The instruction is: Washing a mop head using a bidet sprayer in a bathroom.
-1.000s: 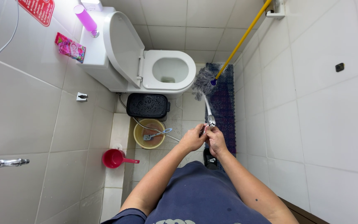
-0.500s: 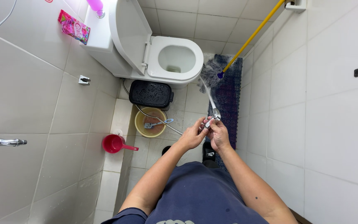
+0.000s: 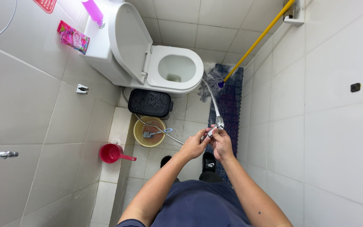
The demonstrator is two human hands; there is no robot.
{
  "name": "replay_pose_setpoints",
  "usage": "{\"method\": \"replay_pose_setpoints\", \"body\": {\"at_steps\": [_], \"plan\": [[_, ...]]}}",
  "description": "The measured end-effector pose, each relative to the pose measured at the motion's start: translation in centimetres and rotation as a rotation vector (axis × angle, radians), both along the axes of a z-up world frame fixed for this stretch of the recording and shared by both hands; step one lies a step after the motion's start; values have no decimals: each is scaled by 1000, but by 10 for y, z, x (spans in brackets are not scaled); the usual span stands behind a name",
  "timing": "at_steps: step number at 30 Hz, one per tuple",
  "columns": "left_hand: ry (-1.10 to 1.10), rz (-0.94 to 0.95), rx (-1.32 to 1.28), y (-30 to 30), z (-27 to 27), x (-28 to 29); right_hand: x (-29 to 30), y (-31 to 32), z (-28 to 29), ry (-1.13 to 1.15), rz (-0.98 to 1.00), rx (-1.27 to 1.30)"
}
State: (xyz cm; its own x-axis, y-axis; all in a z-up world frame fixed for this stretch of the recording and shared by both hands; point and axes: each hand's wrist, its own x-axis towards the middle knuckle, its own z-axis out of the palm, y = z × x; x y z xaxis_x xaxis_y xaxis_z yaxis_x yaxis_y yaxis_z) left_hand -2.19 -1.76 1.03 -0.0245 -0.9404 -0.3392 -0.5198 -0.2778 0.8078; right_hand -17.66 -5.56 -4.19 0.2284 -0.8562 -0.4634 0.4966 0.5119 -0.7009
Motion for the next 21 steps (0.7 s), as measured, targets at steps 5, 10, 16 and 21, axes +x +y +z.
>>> {"method": "replay_pose_setpoints", "body": {"at_steps": [5,10,16,21], "plan": [[-19,1,9,-6,-6,-15,-12,-10,-8,9,-6,-21],[-16,39,-27,-19,-16,-34,-26,-22,-15,-7,48,19],[39,185,25,-31,-14,-51,-33,-46,-11,3,61,34],[19,191,-171,-40,-38,-51,-34,-66,-16,-39,12,-21]]}}
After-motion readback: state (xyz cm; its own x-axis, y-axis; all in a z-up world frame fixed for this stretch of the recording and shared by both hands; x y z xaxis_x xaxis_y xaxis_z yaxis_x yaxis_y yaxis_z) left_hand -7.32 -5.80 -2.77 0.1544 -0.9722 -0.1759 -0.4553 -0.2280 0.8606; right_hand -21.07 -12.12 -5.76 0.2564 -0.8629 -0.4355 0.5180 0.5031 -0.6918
